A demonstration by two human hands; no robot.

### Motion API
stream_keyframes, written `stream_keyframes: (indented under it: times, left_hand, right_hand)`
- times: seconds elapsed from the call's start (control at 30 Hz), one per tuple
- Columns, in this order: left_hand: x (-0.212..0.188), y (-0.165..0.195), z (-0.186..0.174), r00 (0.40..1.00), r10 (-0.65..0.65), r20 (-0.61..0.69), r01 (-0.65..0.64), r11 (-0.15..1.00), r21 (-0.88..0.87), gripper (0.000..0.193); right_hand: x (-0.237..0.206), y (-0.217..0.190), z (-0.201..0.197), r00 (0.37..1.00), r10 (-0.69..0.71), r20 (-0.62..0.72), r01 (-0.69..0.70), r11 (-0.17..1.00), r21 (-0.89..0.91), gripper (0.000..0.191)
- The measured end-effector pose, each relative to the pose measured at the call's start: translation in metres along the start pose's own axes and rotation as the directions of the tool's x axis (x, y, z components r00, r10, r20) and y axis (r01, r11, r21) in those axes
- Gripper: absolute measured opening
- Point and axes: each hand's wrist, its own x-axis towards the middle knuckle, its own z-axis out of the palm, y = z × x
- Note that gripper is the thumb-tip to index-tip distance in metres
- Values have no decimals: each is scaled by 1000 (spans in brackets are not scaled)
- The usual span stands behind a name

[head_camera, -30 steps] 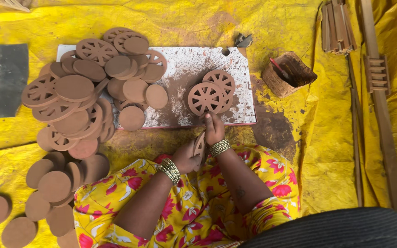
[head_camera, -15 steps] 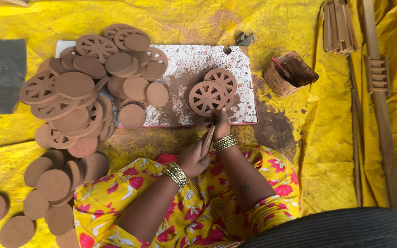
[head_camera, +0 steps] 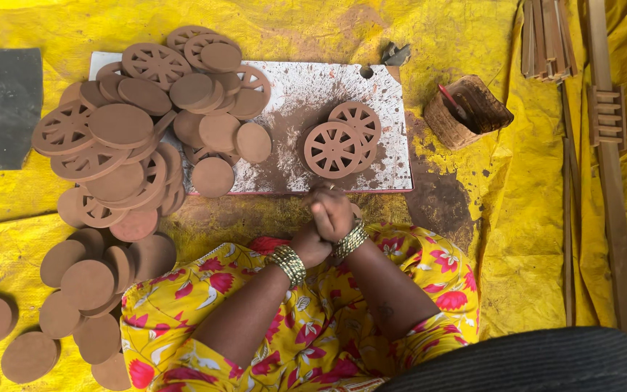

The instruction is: The person sits on the ground and smooths terracotta clay discs, including wheel-shaped cut pieces, one at a time using a small abrasive pad. They rub the surfaces and edges of each piece and set finished pieces onto a growing pile beside a board.

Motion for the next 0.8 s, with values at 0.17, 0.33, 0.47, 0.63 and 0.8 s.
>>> stream_keyframes:
  times: [0.17, 0.33, 0.47, 0.63, 0.8]
  left_hand:
    - [-8, 9, -4, 984, -173, 35, 175, 979, -107, 60]
    - [-6, 2, -7, 980, -126, -153, 58, 921, -385, 47]
    - [8, -25, -2, 925, -307, -226, 209, 904, -373, 49]
    - [19, -39, -3, 927, -361, 100, 318, 617, -719, 51]
    - [24, -15, -28, 919, -325, -221, -105, 338, -935, 52]
  right_hand:
    - [1, 40, -3, 778, 596, -199, -591, 802, 91, 56]
    - [0, 62, 19, 628, 736, -251, -606, 665, 436, 49]
    - [-7, 55, 33, 700, 668, -252, -297, 593, 748, 50]
    - [3, 57, 20, 386, 922, -39, -488, 240, 839, 59]
    - [12, 25, 29, 844, 480, -240, -482, 874, 53, 43]
